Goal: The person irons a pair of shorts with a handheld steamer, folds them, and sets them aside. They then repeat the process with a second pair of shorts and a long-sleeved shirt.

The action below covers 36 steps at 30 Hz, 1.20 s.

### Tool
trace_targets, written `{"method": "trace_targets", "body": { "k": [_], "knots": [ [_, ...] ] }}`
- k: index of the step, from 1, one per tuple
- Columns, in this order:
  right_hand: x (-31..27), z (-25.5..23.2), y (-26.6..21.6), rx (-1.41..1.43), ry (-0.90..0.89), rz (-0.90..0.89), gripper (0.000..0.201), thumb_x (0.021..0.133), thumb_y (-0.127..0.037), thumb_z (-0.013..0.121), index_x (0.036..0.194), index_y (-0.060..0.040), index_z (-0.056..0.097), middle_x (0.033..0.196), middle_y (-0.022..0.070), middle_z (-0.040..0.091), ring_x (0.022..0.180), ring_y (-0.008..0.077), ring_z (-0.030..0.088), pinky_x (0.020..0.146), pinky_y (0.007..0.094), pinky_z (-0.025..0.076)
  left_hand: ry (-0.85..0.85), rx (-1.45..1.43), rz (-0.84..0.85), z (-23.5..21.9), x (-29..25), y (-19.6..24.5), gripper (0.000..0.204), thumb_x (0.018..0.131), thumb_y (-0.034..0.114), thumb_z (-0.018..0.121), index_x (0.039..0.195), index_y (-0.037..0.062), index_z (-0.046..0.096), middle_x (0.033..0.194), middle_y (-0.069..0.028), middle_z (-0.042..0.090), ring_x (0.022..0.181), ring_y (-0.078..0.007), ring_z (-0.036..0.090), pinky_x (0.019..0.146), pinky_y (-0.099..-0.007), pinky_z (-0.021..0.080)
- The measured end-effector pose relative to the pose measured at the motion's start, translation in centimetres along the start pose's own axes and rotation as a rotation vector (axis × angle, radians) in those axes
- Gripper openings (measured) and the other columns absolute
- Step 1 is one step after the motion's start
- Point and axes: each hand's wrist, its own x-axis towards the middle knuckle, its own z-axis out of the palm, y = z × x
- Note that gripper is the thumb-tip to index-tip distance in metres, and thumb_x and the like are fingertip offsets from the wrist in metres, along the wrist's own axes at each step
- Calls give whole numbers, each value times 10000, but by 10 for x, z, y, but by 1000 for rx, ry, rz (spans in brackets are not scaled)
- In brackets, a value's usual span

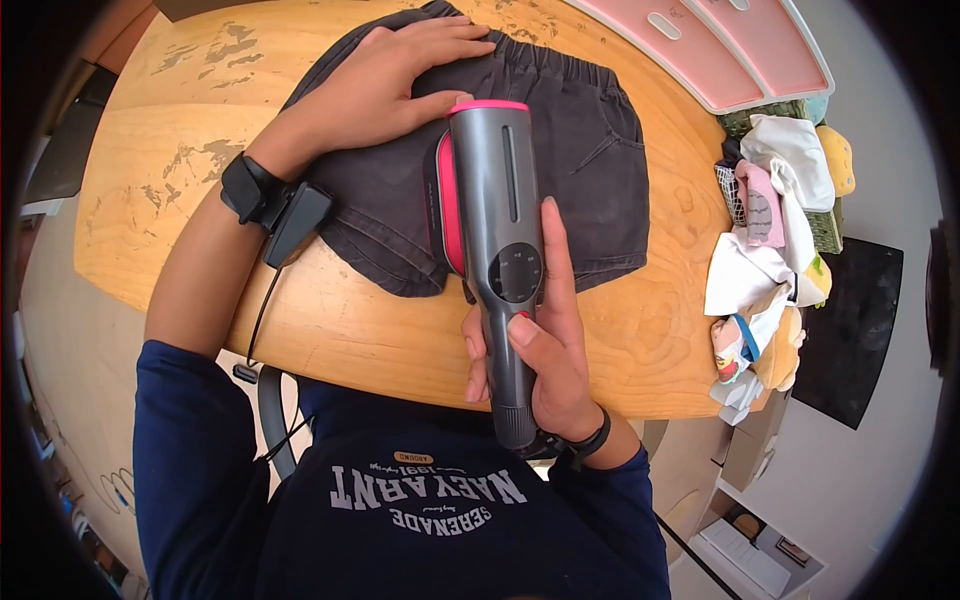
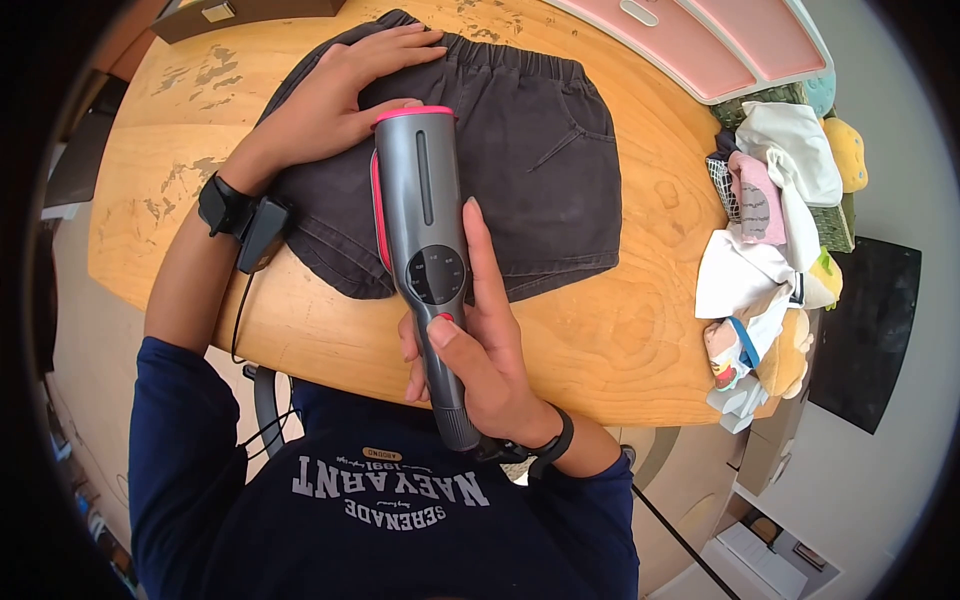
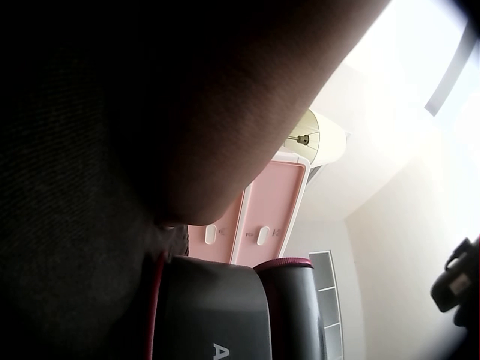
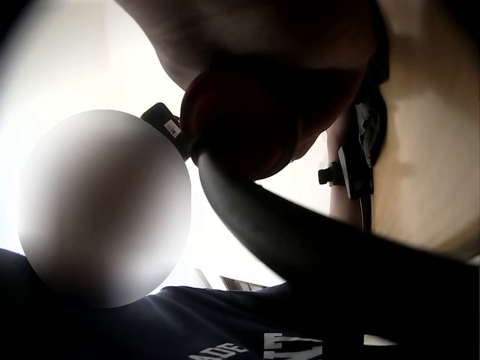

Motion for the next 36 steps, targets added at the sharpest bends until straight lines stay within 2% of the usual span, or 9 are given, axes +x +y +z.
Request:
{"method": "trace_targets", "body": {
  "k": [1, 3, 4, 6, 8, 10, 15, 27, 36],
  "knots": [
    [-1, 0, 1, -10, 25, 15, 961, 945, -235, 547, 1628, -238, -130, 1268, 198, 501, 818, 171, 626, 549, 310, 628, 9, 5, 4, 1, -1, 0, 544, 944, 194, 676, 1467, 131, 543, 1565, -88, 475, 1490, -252, 376, 1171, -418, 284],
    [0, -1, 3, 8, -9, -63, 856, 1004, -130, 445, 1627, -181, -141, 1265, 194, 522, 830, 147, 580, 585, 290, 607, -6, 12, 3, -3, -1, 3, 542, 946, 191, 673, 1468, 131, 542, 1564, -87, 475, 1490, -253, 376, 1171, -419, 287],
    [0, -1, 3, 7, -8, -60, 856, 1004, -130, 445, 1627, -181, -141, 1265, 194, 522, 830, 147, 580, 585, 290, 607, -17, 22, 7, -5, 0, 4, 540, 948, 188, 671, 1469, 131, 541, 1563, -87, 476, 1490, -253, 375, 1170, -420, 290],
    [1, 0, 2, -22, 69, -29, 934, 964, -241, 519, 1623, -250, -143, 1113, 195, 547, 735, 160, 628, 544, 307, 625, -12, 23, 12, -5, 1, 5, 529, 951, 193, 672, 1461, 128, 548, 1555, -86, 485, 1486, -257, 381, 1178, -423, 294],
    [1, 2, 1, -33, 91, -33, 927, 969, -250, 515, 1623, -255, -142, 1051, 194, 556, 679, 166, 626, 538, 306, 621, -7, 25, 17, -10, 3, 8, 519, 954, 199, 672, 1454, 125, 555, 1547, -85, 493, 1481, -261, 387, 1185, -425, 298],
    [1, 1, 1, -45, 112, -40, 920, 973, -259, 512, 1622, -260, -141, 989, 193, 565, 623, 171, 624, 533, 305, 617, -173, -99, -106, -23, 12, 20, 568, 972, 318, 650, 1466, 69, 523, 1542, -208, 459, 1474, -344, 371, 1156, -492, 292],
    [0, -2, 2, -67, 105, -51, 899, 992, -300, 506, 1621, -269, -135, 857, 180, 555, 526, 192, 619, 512, 316, 602, -148, -98, -92, -22, 10, 19, 554, 969, 312, 651, 1447, 56, 538, 1540, -196, 466, 1465, -350, 382, 1142, -498, 311],
    [-2, 4, 5, -85, 174, -68, 901, 989, -303, 510, 1621, -266, -131, 848, 185, 555, 522, 214, 614, 503, 323, 588, -146, -95, -71, -21, 10, 18, 553, 968, 302, 646, 1446, 45, 538, 1530, -215, 468, 1462, -361, 381, 1147, -493, 308],
    [1, 0, 0, -135, 246, -124, 848, 1009, -297, 477, 1628, -259, -102, 864, 174, 555, 537, 194, 605, 496, 297, 563, -143, -97, -95, -22, 9, 19, 555, 961, 302, 652, 1439, 42, 542, 1524, -209, 478, 1459, -353, 387, 1150, -485, 307]
  ]
}}
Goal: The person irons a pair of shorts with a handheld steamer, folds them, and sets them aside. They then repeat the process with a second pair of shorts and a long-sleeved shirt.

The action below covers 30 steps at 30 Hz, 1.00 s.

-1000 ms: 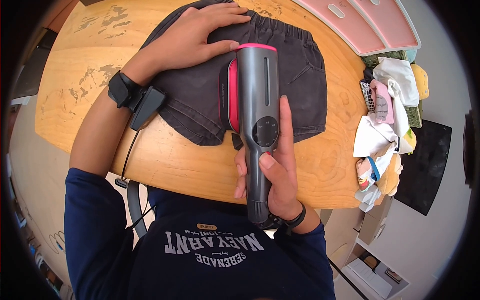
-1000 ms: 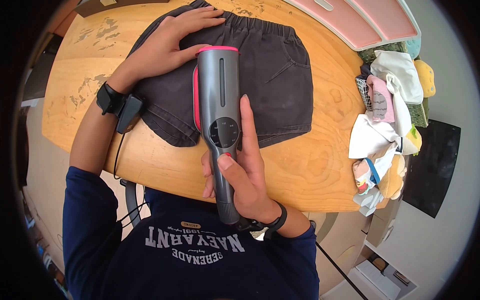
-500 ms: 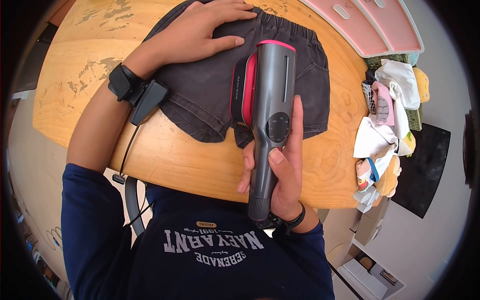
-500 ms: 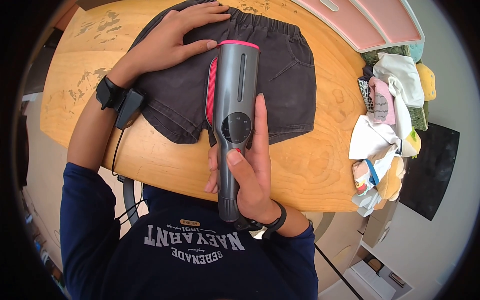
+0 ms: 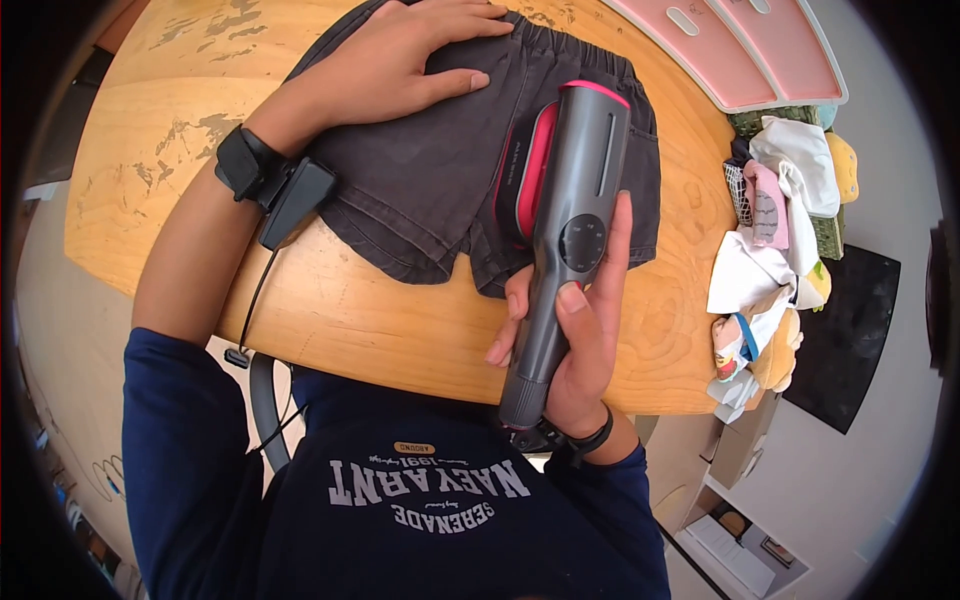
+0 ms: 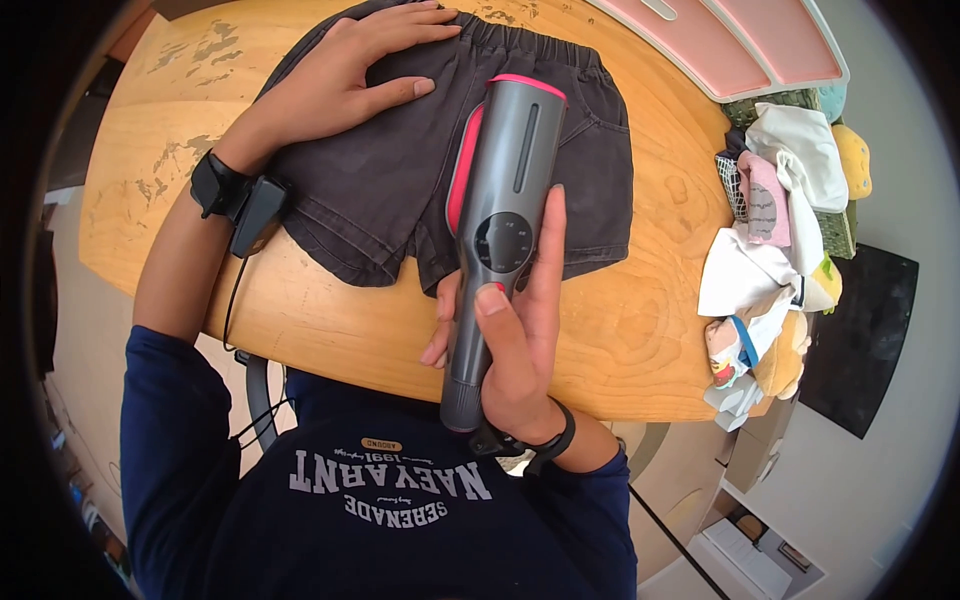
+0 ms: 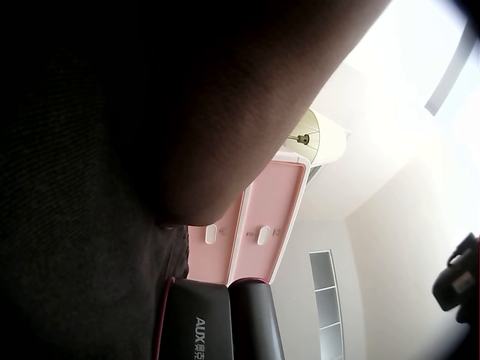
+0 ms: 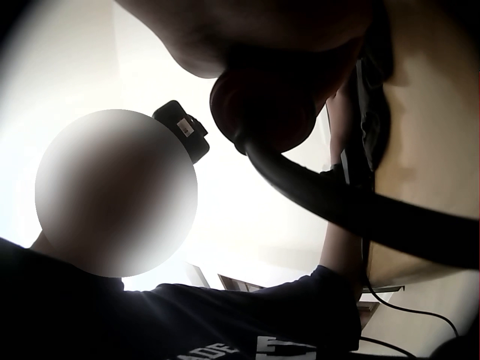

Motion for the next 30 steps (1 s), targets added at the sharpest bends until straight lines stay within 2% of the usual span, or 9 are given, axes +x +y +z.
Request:
{"method": "trace_targets", "body": {
  "k": [11, 13, 21, 30],
  "knots": [
    [7, -4, 3, 3, 79, -108, 791, 1018, -244, 437, 1636, -226, -57, 874, 174, 555, 554, 184, 593, 516, 289, 554, -13, 37, -25, 3, 1, 0, 564, 954, 313, 665, 1435, 44, 546, 1534, -184, 478, 1465, -335, 385, 1158, -500, 299],
    [7, -4, 1, 9, 90, -117, 788, 1017, -241, 434, 1637, -224, -52, 875, 173, 559, 552, 183, 594, 516, 289, 552, 148, 141, 139, 13, 2, -8, 496, 958, 222, 676, 1432, 116, 574, 1528, -85, 513, 1467, -274, 406, 1200, -430, 306],
    [10, -11, 2, 18, 102, -138, 783, 1015, -228, 443, 1640, -191, -27, 865, 164, 578, 523, 189, 592, 514, 290, 544, 142, 92, 150, 14, 5, -12, 492, 946, 228, 693, 1410, 99, 593, 1497, -98, 549, 1451, -300, 428, 1205, -430, 323],
    [-7, -47, -4, 40, 251, -200, 749, 1037, -229, 444, 1646, -179, 12, 865, 165, 564, 516, 173, 583, 488, 274, 524, 130, 69, 143, 14, 5, -10, 490, 942, 218, 693, 1401, 79, 593, 1493, -108, 551, 1442, -306, 441, 1201, -423, 334]
  ]
}}
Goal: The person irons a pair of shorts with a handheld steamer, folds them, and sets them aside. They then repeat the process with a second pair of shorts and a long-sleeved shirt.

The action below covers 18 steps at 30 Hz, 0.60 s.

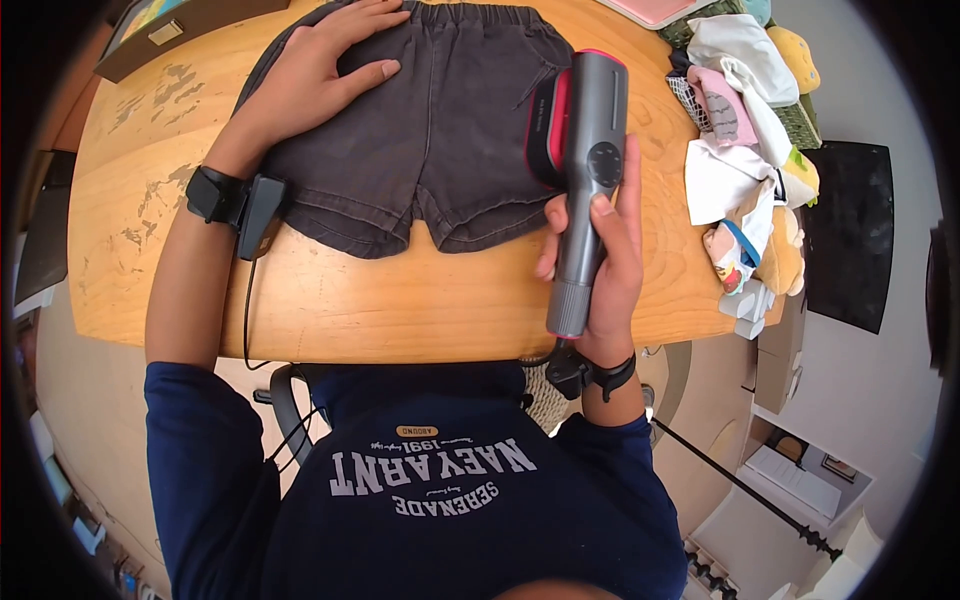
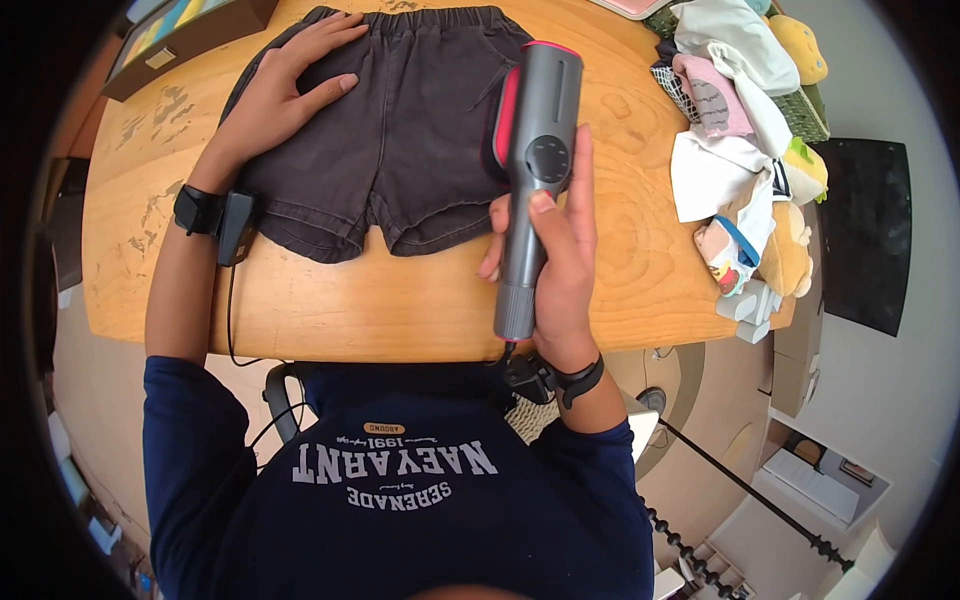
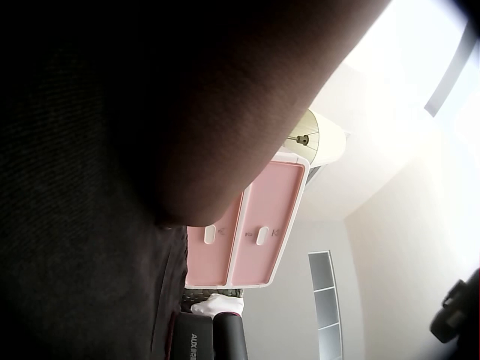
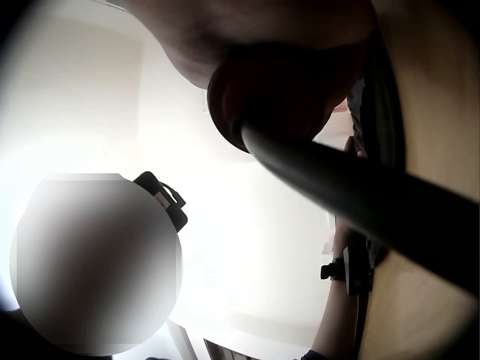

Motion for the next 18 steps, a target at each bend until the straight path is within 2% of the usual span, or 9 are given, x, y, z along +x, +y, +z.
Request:
{"method": "trace_targets", "body": {
  "k": [5, 7, 11, 18],
  "knots": [
    [-4, -5, -2, -42, 58, -37, 734, 1042, -231, 443, 1647, -191, 30, 851, 155, 552, 515, 163, 572, 460, 256, 517, 6, 7, 6, 1, -3, -1, 489, 954, 232, 683, 1415, 101, 585, 1506, -96, 539, 1458, -287, 420, 1206, -425, 314],
    [-3, -8, -1, -27, 67, -52, 748, 1030, -189, 439, 1649, -175, 20, 854, 154, 579, 528, 174, 594, 489, 286, 526, 9, 25, -16, 0, -6, 0, 492, 957, 237, 680, 1422, 108, 581, 1515, -92, 529, 1463, -278, 413, 1203, -423, 311],
    [-1, -11, -1, -5, 67, -87, 746, 1035, -207, 453, 1649, -182, 29, 843, 149, 565, 521, 173, 583, 468, 281, 508, -1, 19, -32, 0, -7, 0, 500, 965, 253, 671, 1437, 123, 570, 1529, -82, 512, 1469, -254, 403, 1192, -414, 302],
    [-12, -4, 0, 7, 114, -130, 743, 1046, -212, 444, 1647, -189, 8, 836, 153, 562, 517, 176, 575, 457, 278, 496, 23, 12, -1, 4, -7, -4, 500, 966, 270, 669, 1436, 127, 573, 1529, -86, 510, 1459, -262, 416, 1190, -418, 303]
  ]
}}
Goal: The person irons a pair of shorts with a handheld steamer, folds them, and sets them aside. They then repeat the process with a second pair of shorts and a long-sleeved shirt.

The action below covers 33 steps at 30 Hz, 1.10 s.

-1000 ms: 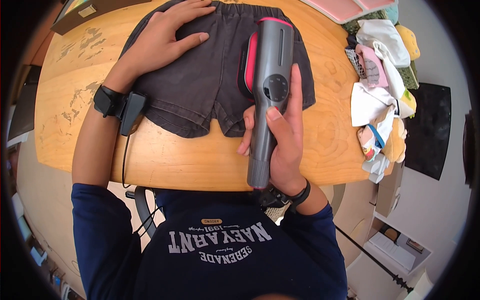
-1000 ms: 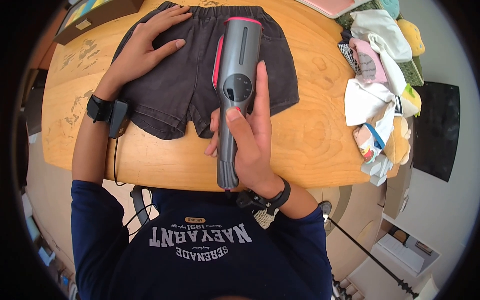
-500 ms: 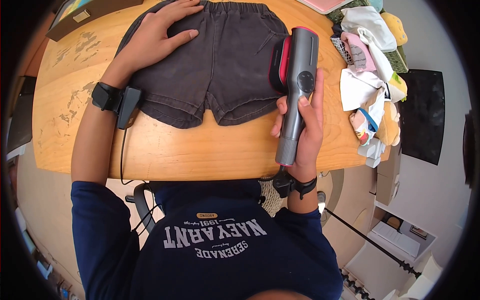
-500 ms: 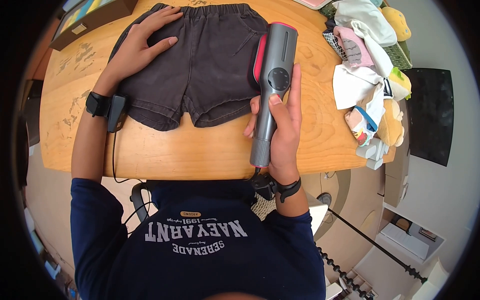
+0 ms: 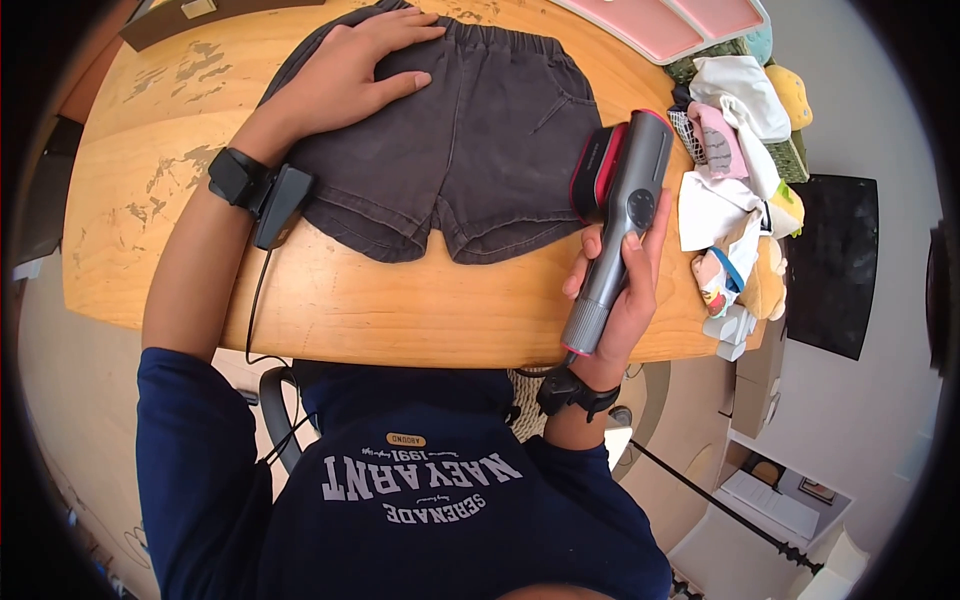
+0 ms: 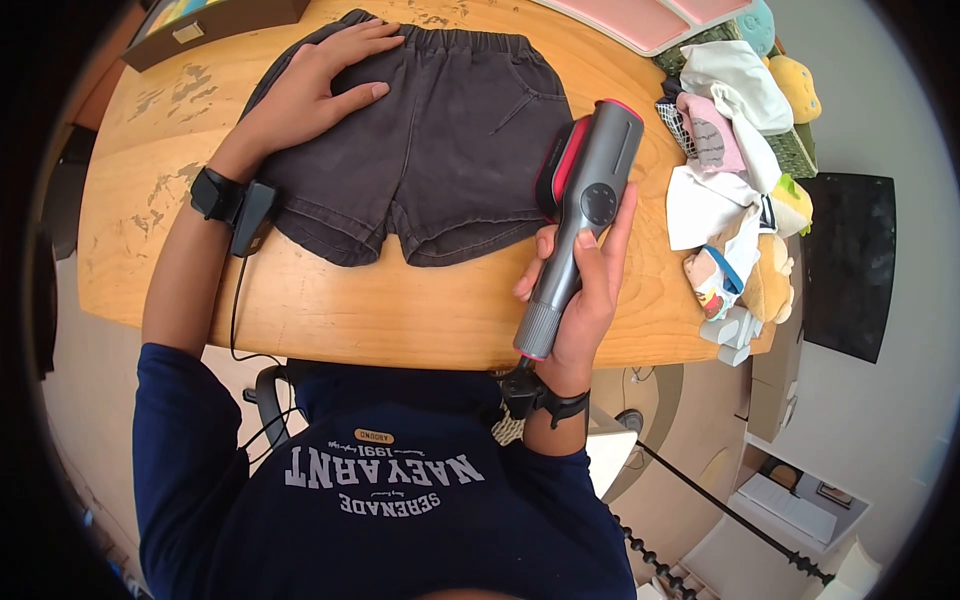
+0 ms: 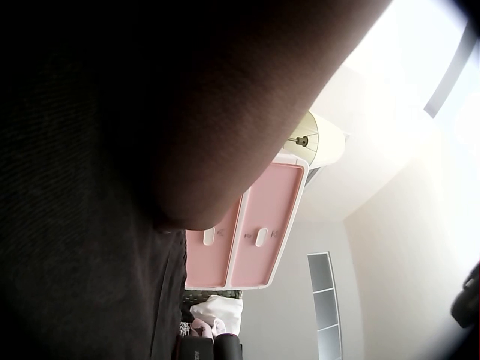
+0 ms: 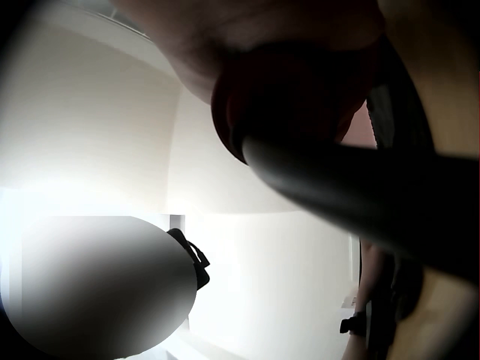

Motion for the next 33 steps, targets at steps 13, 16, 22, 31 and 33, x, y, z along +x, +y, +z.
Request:
{"method": "trace_targets", "body": {
  "k": [13, 16, 22, 31, 33],
  "knots": [
    [-65, 36, -16, 89, -218, 273, 912, 948, -198, 542, 1638, -137, -52, 1197, 281, 520, 626, 168, 591, 448, 258, 560, 3, 18, 6, 0, 1, 0, 498, 957, 257, 673, 1423, 109, 581, 1516, -107, 520, 1455, -281, 419, 1195, -430, 315],
    [-65, 35, -4, 97, -300, 332, 910, 947, -175, 535, 1637, -132, -56, 1252, 271, 511, 702, 161, 604, 470, 257, 577, 14, 10, 29, -2, 1, 1, 487, 949, 239, 679, 1406, 94, 593, 1493, -112, 543, 1446, -291, 432, 1202, -430, 323],
    [-55, 29, 8, 118, -396, 321, 837, 1025, -154, 482, 1636, -147, -90, 1082, 171, 597, 749, 128, 590, 549, 265, 585, 27, 26, 50, 1, 2, -3, 484, 943, 230, 685, 1396, 82, 600, 1476, -112, 560, 1440, -291, 442, 1207, -432, 328],
    [-54, 33, 4, 61, -318, 352, 901, 953, -185, 519, 1634, -121, -68, 1102, 230, 564, 702, 154, 606, 493, 273, 603, -80, -1, -60, -6, 3, 5, 523, 949, 275, 677, 1418, 69, 573, 1509, -140, 517, 1455, -309, 410, 1186, -463, 307],
    [-54, 33, 4, 43, -309, 348, 889, 958, -192, 509, 1636, -133, -62, 1060, 220, 584, 658, 149, 605, 496, 269, 599, 14, 38, 34, 1, 1, -2, 488, 945, 239, 684, 1400, 85, 597, 1480, -109, 558, 1445, -286, 435, 1208, -429, 321]
  ]
}}
